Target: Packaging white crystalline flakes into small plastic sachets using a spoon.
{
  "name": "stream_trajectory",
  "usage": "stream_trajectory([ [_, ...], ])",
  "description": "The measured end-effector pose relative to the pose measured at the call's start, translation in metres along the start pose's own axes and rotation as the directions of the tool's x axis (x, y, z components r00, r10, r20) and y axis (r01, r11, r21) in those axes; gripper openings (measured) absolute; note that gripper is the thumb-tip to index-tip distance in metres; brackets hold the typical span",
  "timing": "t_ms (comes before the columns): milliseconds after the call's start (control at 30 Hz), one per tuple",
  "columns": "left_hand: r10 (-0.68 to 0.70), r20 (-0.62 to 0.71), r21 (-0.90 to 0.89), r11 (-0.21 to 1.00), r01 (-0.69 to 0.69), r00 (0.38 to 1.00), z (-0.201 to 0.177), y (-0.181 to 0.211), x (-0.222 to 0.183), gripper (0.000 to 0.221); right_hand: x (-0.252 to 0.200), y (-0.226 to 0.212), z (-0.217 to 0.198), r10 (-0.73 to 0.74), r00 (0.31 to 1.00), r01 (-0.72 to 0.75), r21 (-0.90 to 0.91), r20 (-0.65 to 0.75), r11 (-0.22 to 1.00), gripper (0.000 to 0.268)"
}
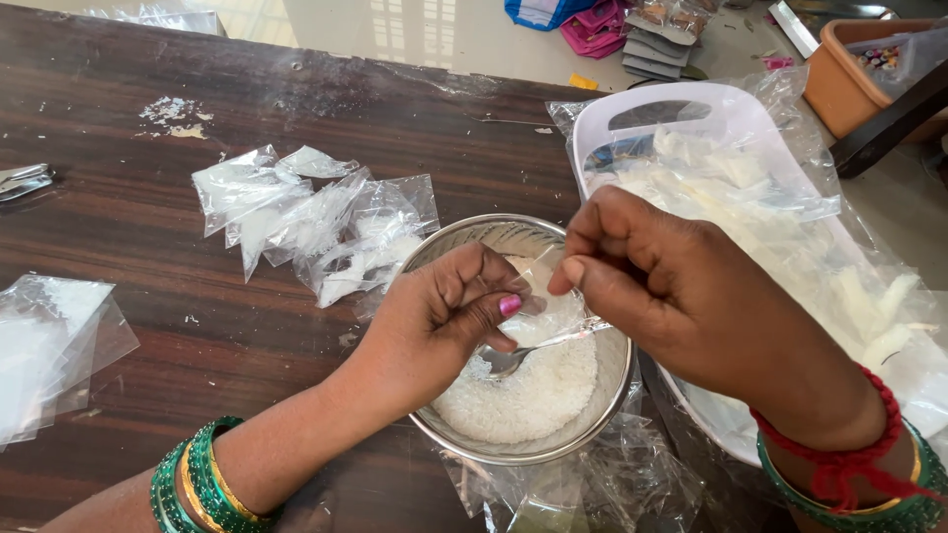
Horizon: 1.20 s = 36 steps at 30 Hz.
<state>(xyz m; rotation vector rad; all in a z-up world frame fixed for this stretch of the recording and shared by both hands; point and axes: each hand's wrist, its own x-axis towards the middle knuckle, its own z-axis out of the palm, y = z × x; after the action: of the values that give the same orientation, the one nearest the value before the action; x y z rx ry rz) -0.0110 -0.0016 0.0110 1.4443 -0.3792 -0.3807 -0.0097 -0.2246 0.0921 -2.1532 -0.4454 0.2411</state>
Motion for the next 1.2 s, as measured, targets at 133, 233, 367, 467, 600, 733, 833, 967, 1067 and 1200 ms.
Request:
stream_trajectory([
  [133, 0.05, 0.023, 0.016, 0.999, -0.051, 0.998, 0.0, -0.003, -0.001, 0.006, 0.002, -0.002, 0.007, -0.025, 1.0, 0.026, -0.137, 0.011, 0.99, 0.022],
  [233, 0.039, 0.033, 0.04, 0.998, -0.04, 0.999, 0.001, -0.002, 0.0, 0.005, 0.002, -0.002, 0.011, -0.061, 0.997, 0.061, -0.007, 0.048, 0.998, 0.023],
  [367, 0.003, 0.028, 0.005, 1.0, -0.003, 1.0, -0.002, -0.009, 0.001, 0.004, -0.002, 0.001, 0.002, -0.107, 0.992, 0.069, 0.399, 0.074, 0.914, 0.017],
  [467, 0.057, 0.047, -0.111, 0.992, -0.052, 0.997, -0.005, -0.013, 0.004, 0.003, 0.0, -0.002, -0.006, -0.224, 0.974, 0.224, -0.106, 0.008, 0.969, 0.028],
  [600, 0.068, 0.055, -0.153, 0.987, -0.059, 0.996, -0.005, 0.001, 0.004, 0.004, 0.002, 0.003, -0.005, -0.532, 0.843, 0.507, -0.454, 0.082, 0.733, 0.037],
  [733, 0.075, 0.069, -0.178, 0.982, -0.062, 0.995, -0.007, -0.002, 0.005, 0.005, 0.004, -0.003, -0.006, -0.412, 0.909, 0.383, -0.51, 0.061, 0.77, 0.022],
  [833, 0.091, 0.095, -0.162, 0.984, -0.075, 0.991, -0.01, -0.006, 0.003, 0.009, 0.002, -0.008, -0.007, -0.094, 0.992, 0.124, -0.527, 0.083, 0.841, 0.023],
  [967, 0.024, 0.154, -0.122, 0.992, -0.005, 0.988, -0.004, 0.016, 0.0, 0.025, -0.004, 0.001, -0.005, -0.146, 0.968, 0.232, -0.514, 0.203, 0.826, 0.023],
  [1067, 0.14, 0.1, 0.201, 0.967, -0.158, 0.985, -0.011, -0.001, -0.002, 0.005, -0.005, 0.003, -0.001, -0.245, 0.93, 0.354, -0.488, 0.274, 0.798, 0.022],
  [1200, 0.211, 0.036, 0.418, 0.885, -0.206, 0.977, -0.025, 0.039, -0.006, 0.003, -0.006, -0.004, -0.003, -0.083, 0.968, 0.201, -0.533, 0.238, 0.822, 0.025],
])
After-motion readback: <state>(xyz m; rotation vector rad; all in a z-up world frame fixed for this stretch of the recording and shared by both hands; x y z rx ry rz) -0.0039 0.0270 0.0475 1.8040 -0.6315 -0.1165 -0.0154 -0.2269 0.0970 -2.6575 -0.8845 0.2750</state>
